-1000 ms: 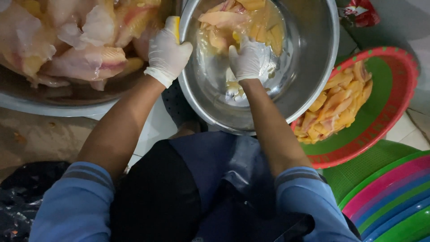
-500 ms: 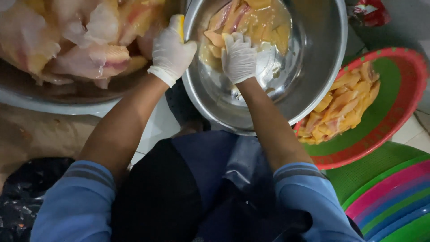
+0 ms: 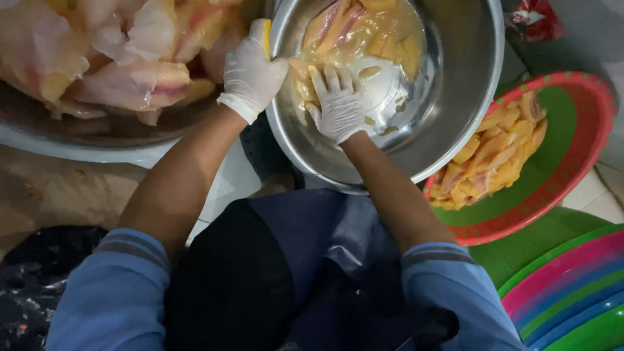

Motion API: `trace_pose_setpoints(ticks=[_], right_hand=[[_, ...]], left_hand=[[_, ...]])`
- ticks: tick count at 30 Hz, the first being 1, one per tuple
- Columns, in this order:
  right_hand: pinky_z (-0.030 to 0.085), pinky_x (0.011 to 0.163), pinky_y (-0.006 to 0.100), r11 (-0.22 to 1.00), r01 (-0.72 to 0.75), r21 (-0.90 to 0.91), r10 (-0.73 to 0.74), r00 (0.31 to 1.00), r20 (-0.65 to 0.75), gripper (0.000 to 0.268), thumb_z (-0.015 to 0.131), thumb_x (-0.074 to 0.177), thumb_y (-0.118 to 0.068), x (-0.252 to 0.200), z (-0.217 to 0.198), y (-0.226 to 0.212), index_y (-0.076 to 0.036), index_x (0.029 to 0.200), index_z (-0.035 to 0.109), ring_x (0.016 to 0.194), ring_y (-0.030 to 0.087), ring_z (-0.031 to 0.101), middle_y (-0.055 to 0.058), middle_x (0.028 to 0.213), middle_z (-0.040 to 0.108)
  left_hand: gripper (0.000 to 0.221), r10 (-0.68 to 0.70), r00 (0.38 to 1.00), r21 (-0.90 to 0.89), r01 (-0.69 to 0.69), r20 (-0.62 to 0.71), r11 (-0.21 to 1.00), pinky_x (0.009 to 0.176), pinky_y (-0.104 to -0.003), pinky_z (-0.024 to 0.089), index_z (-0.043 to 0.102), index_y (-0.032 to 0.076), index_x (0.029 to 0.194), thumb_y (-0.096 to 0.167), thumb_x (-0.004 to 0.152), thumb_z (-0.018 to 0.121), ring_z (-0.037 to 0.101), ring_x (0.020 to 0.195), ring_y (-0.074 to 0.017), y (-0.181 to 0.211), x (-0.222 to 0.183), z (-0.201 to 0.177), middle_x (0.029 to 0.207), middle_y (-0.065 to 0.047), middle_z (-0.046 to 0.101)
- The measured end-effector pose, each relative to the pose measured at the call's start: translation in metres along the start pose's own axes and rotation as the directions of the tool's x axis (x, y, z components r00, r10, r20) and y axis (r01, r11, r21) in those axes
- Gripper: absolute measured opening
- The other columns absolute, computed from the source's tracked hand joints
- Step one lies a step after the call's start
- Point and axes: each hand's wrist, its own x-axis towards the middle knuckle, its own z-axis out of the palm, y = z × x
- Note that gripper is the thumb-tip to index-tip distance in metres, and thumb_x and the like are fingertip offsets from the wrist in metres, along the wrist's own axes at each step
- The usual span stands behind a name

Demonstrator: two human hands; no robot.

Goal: Washing and sorting fish fillets from a large metal bowl into a plastic basket.

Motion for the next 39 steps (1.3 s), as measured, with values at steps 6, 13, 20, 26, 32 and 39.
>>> trace_pose_setpoints(ticks=[6,13,20,26,32,39], right_hand=[[0.041,0.105,0.054,0.994,-0.088,0.061,0.087,0.996,0.028,0.075,0.068,0.085,-0.047,0.000,0.022,-0.009,-0.019,0.150,0.042,0.134,0.039,0.041,0.011,0.151,0.040],[0.027,0.118,0.055,0.760,-0.229,0.608,0.158,0.973,0.169,0.073,0.062,0.085,-0.021,-0.003,0.010,-0.043,-0.010,0.152,0.035,0.137,0.049,0.034,0.026,0.152,0.035],[0.049,0.100,0.036,0.138,-0.456,0.879,0.224,0.879,0.420,0.029,0.052,0.098,-0.021,0.005,-0.014,-0.065,-0.011,0.124,0.056,0.106,0.024,0.067,0.012,0.115,0.070],[0.037,0.110,0.041,0.368,-0.500,0.784,0.334,0.858,0.390,0.054,0.050,0.094,-0.042,0.010,-0.027,-0.062,-0.018,0.142,0.053,0.122,0.035,0.055,0.017,0.132,0.057],[0.040,0.102,0.034,0.017,-0.486,0.874,0.099,0.871,0.482,0.045,0.050,0.093,-0.035,-0.017,-0.070,-0.063,-0.013,0.132,0.051,0.112,0.018,0.056,0.007,0.120,0.063],[0.039,0.105,0.034,-0.009,-0.211,0.977,0.010,0.977,0.211,0.052,0.066,0.093,-0.023,-0.048,-0.044,-0.062,-0.004,0.132,0.038,0.118,0.019,0.046,0.010,0.125,0.045]], left_hand=[[0.045,0.075,0.996,-0.048,-0.077,-0.044,0.996,0.065,-0.054,0.049,0.052,0.011,0.115,0.020,0.074,0.068,0.060,0.078,-0.0509,0.002,0.001,-0.001,0.092,-0.022,0.066],[0.044,-0.045,0.999,-0.094,0.047,0.021,0.994,0.062,-0.054,0.045,0.050,0.013,0.107,0.022,0.067,0.065,0.058,0.070,-0.0490,0.011,0.000,-0.009,0.083,-0.018,0.065],[0.040,0.012,1.000,-0.094,-0.014,-0.021,0.996,0.063,-0.057,0.046,0.053,0.014,0.111,0.018,0.073,0.063,0.060,0.077,-0.0526,0.006,0.000,-0.006,0.087,-0.020,0.068],[0.042,0.028,0.998,-0.124,-0.035,-0.051,0.992,0.068,-0.050,0.051,0.055,0.014,0.112,0.019,0.072,0.068,0.063,0.082,-0.0457,0.011,-0.004,-0.010,0.097,-0.020,0.065],[0.035,0.044,0.995,-0.123,-0.055,-0.087,0.991,0.068,-0.051,0.053,0.057,0.013,0.111,0.023,0.080,0.069,0.064,0.081,-0.0476,0.004,-0.002,-0.003,0.097,-0.021,0.067],[0.031,0.078,0.991,-0.074,-0.086,-0.107,0.993,0.063,-0.051,0.049,0.054,0.011,0.106,0.021,0.079,0.068,0.060,0.074,-0.0488,0.001,0.000,-0.001,0.087,-0.023,0.063]])
